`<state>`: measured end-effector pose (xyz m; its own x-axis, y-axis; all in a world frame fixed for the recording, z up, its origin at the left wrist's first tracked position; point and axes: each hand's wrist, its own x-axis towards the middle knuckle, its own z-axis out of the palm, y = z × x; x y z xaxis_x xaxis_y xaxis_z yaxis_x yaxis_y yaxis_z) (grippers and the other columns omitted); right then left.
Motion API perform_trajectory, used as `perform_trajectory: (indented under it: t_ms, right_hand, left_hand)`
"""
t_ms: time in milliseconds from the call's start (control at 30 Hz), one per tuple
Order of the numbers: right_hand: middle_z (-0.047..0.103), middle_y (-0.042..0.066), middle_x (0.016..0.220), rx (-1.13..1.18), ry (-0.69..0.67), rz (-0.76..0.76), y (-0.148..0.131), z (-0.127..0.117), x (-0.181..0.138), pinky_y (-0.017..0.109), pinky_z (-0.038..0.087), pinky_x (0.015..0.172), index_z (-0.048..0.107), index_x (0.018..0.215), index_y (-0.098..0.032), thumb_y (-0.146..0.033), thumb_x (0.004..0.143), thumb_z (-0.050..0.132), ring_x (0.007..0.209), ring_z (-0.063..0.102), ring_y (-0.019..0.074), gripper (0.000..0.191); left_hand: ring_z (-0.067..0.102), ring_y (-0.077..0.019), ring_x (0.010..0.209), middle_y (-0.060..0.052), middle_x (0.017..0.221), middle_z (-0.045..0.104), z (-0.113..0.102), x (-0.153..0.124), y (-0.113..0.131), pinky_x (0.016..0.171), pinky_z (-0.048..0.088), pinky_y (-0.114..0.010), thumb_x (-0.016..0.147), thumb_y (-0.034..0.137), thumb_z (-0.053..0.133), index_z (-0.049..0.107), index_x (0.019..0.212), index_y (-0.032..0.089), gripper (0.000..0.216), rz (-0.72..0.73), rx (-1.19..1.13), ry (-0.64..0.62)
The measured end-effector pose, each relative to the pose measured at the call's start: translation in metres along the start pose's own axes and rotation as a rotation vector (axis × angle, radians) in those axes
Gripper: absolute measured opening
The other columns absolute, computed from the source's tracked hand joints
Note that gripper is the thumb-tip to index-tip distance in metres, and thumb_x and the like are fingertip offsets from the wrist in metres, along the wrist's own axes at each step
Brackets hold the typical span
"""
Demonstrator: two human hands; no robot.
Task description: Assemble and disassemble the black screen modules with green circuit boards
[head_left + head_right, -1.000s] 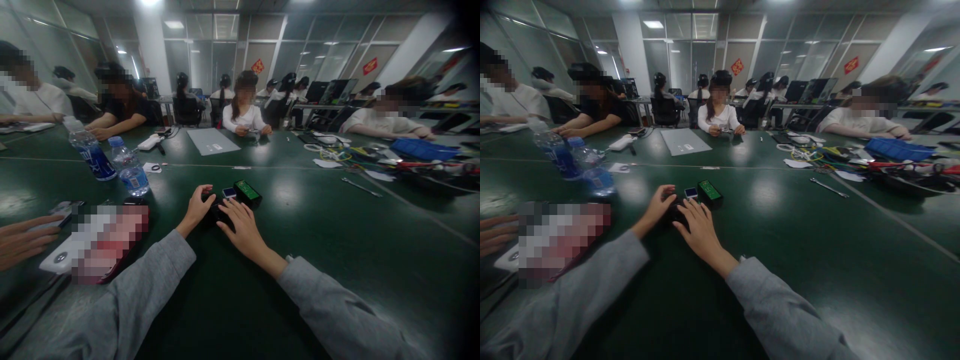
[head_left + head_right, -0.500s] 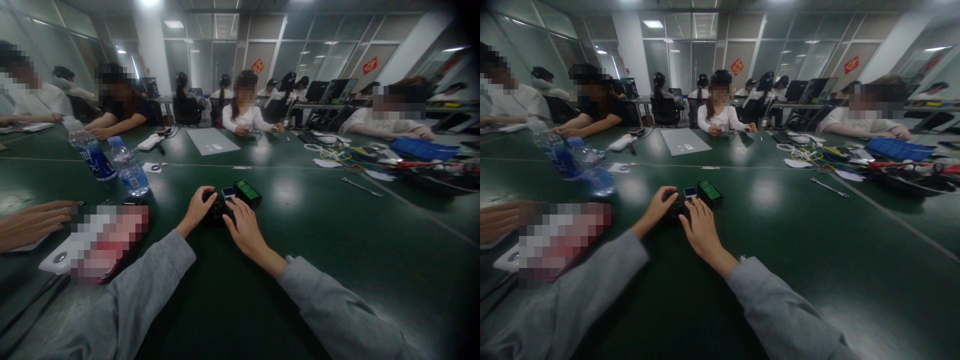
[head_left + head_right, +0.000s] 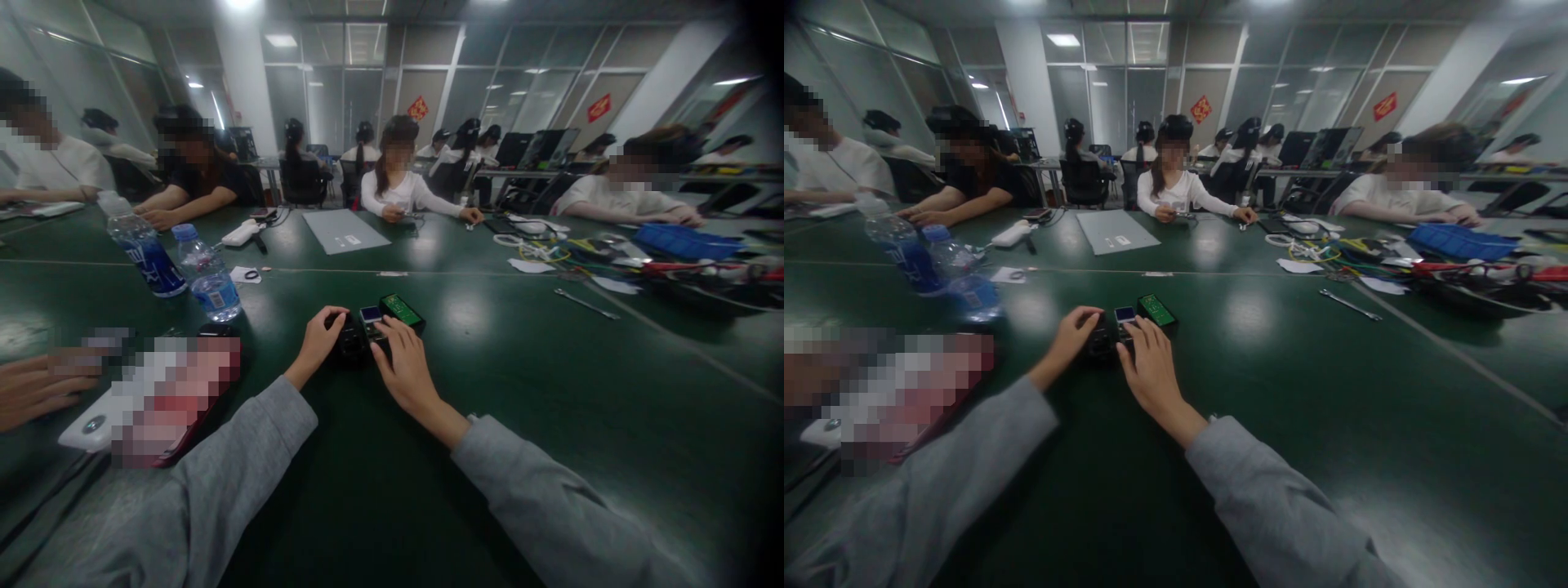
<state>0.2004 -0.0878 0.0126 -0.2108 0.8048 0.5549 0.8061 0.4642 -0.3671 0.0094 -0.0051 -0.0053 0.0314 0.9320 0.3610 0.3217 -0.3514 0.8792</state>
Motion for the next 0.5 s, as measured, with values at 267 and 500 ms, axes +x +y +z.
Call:
perform_trajectory:
  t_ms: [267, 500]
  right_hand:
    - [0.052, 0.017, 0.131, -0.006, 0.077, 0.198, 0.067, -0.005, 0.014, 0.052, 0.044, 0.097, 0.046, 0.134, -0.014, -0.038, 0.092, 0.050, 0.121, 0.050, 0.0305, 0.049]
    - [0.059, 0.015, 0.121, 0.110, 0.008, 0.255, 0.065, -0.003, 0.010, 0.048, 0.053, 0.087, 0.043, 0.134, -0.014, -0.035, 0.088, 0.056, 0.106, 0.060, 0.0290, 0.052]
  left_hand:
    - [0.063, -0.0195, 0.098, -0.007, 0.104, 0.068, 0.000, 0.000, -0.003, 0.093, 0.047, -0.039, 0.088, 0.029, 0.053, 0.066, 0.100, 0.019, 0.020, -0.041, 0.010, 0.051]
    - [0.063, -0.0203, 0.098, -0.007, 0.104, 0.068, -0.001, 0.002, -0.007, 0.091, 0.048, -0.040, 0.088, 0.030, 0.054, 0.066, 0.100, 0.020, 0.021, -0.067, 0.004, 0.033]
